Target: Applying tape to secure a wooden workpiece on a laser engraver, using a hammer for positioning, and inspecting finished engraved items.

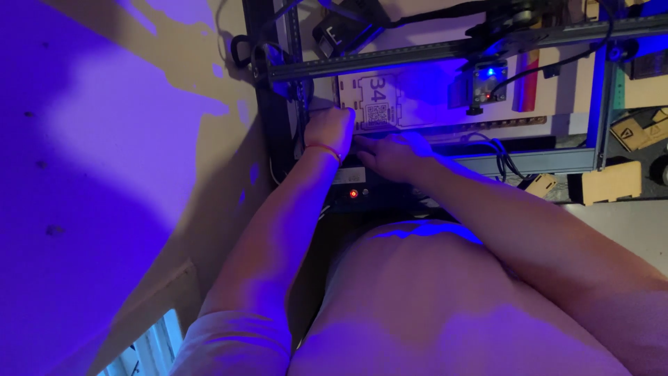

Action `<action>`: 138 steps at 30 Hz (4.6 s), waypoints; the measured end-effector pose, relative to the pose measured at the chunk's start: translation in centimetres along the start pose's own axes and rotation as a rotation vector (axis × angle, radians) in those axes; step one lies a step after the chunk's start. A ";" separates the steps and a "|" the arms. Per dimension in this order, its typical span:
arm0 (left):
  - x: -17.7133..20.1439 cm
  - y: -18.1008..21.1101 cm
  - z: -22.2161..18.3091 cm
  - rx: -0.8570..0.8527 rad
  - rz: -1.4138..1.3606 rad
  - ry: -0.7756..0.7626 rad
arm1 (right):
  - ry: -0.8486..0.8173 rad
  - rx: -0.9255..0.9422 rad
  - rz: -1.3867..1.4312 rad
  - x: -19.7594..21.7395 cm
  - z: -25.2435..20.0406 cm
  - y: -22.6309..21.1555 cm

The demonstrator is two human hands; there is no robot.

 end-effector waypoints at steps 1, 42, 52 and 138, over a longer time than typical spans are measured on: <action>0.3 0.2 -0.2 -0.001 0.001 -0.004 | -0.002 -0.002 0.003 0.2 -0.2 0.0; -6.7 -2.6 0.5 -0.117 0.086 0.129 | 0.240 0.313 -0.572 -2.3 -19.3 16.4; -3.3 -1.1 -1.1 -0.142 0.013 0.101 | 0.454 0.359 -0.297 1.1 -23.9 14.5; 1.3 -3.6 -1.7 -0.100 -0.205 0.209 | 0.342 -0.387 -0.032 7.2 -27.3 12.3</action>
Point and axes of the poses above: each hand's wrist, its own z-axis towards the middle knuckle, its own x-axis out of the back of the hand, y = z × x, the point moved 2 cm from there along z, towards the middle knuckle, and after that the axes turned 14 degrees about y, right-handed, at the moved point
